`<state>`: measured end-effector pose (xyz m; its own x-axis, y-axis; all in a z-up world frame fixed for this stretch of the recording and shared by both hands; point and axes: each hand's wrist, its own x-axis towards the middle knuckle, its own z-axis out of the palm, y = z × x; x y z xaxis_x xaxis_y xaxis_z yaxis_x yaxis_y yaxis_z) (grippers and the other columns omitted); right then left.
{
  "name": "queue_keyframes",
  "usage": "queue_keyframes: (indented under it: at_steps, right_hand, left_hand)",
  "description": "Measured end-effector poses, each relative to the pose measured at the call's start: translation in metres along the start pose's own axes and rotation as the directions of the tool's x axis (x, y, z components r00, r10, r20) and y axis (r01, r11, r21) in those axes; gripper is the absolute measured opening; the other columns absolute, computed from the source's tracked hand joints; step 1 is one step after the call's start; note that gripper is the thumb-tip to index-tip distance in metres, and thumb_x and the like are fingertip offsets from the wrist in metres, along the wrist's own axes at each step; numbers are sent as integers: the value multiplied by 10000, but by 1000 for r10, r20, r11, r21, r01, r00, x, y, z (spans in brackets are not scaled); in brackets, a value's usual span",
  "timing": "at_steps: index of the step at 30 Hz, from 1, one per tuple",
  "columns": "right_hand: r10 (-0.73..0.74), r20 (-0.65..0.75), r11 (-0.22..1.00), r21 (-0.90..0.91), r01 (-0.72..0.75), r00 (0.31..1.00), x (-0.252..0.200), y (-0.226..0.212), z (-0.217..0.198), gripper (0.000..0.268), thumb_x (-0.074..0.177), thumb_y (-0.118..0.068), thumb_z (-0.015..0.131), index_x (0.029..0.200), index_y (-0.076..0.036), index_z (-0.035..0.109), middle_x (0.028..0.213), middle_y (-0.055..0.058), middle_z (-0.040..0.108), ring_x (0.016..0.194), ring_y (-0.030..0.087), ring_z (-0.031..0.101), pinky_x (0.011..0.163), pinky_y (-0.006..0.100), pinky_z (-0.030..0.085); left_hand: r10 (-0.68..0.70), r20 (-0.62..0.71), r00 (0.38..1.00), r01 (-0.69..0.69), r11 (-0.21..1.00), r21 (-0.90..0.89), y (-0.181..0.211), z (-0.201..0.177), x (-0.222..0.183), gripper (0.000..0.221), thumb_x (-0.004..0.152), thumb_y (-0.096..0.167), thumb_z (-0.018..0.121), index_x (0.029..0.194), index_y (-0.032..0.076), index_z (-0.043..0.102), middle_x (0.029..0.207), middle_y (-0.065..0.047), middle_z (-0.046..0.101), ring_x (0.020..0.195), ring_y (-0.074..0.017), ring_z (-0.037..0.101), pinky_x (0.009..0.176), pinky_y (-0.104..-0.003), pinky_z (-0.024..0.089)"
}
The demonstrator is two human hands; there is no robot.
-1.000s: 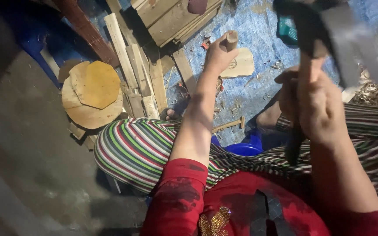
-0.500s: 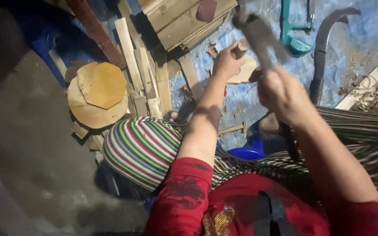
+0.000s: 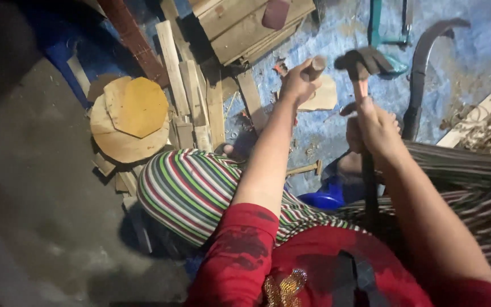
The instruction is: Shaping a piece of wood using a hammer, chisel, and saw while sitting on the floor.
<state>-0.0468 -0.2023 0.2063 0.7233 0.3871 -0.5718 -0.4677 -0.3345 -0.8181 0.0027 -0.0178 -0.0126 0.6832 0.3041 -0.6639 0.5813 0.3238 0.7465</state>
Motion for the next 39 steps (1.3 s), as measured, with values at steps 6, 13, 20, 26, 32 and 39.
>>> queue_keyframes:
  at_steps: [6,13,20,26,32,39]
  right_hand:
    - [150,-106,985,-71,-158,983,43,112,-20,471,1117,-466,550,1123,-45,760,912,205,646,838,261,620,790,421,543]
    - [533,155,822,138,-552,832,75,140,-23,307,1065,-375,538,1105,-76,593,607,-16,359,499,133,327,459,304,249]
    - [390,20,915,102,-390,921,90,157,-29,359,1034,-362,673,1164,-30,631,660,10,471,484,151,516,412,331,464]
    - [436,38,892,109,-438,899,89,149,-19,209,1025,-244,627,1099,-51,598,657,-54,438,473,84,474,400,272,417]
    - [440,62,880,167,-444,896,98,166,-13,173,1017,-204,608,1081,-47,576,630,-49,404,447,94,443,403,277,388]
    - [442,20,888,132,-440,897,94,159,-10,172,1002,-165,614,1088,-17,600,641,-14,448,473,102,482,419,288,397]
  left_hand:
    - [209,-50,977,-156,849,505,-18,-3,17,688,690,424,854,1343,434,636,1298,40,741,1231,-209,701,1097,-384,572]
    - [562,-157,812,-306,639,705,0,-2,-3,373,766,375,742,1063,155,690,856,-66,794,706,-298,749,659,-406,582]
    - [301,-274,914,-103,822,561,12,24,-66,418,776,418,710,1064,126,630,1000,-202,764,1045,-422,744,946,-575,602]
    - [244,-299,923,-45,838,545,-18,15,-47,458,759,506,701,1063,174,613,1042,-138,763,1076,-399,738,956,-587,585]
    - [204,-393,896,-55,932,359,-26,-10,-39,444,728,377,789,1057,92,703,1024,-201,766,1069,-395,737,957,-530,574]
    - [119,-449,886,-65,989,133,-62,-40,-1,418,652,371,838,980,125,753,850,-83,778,907,-251,774,877,-451,599]
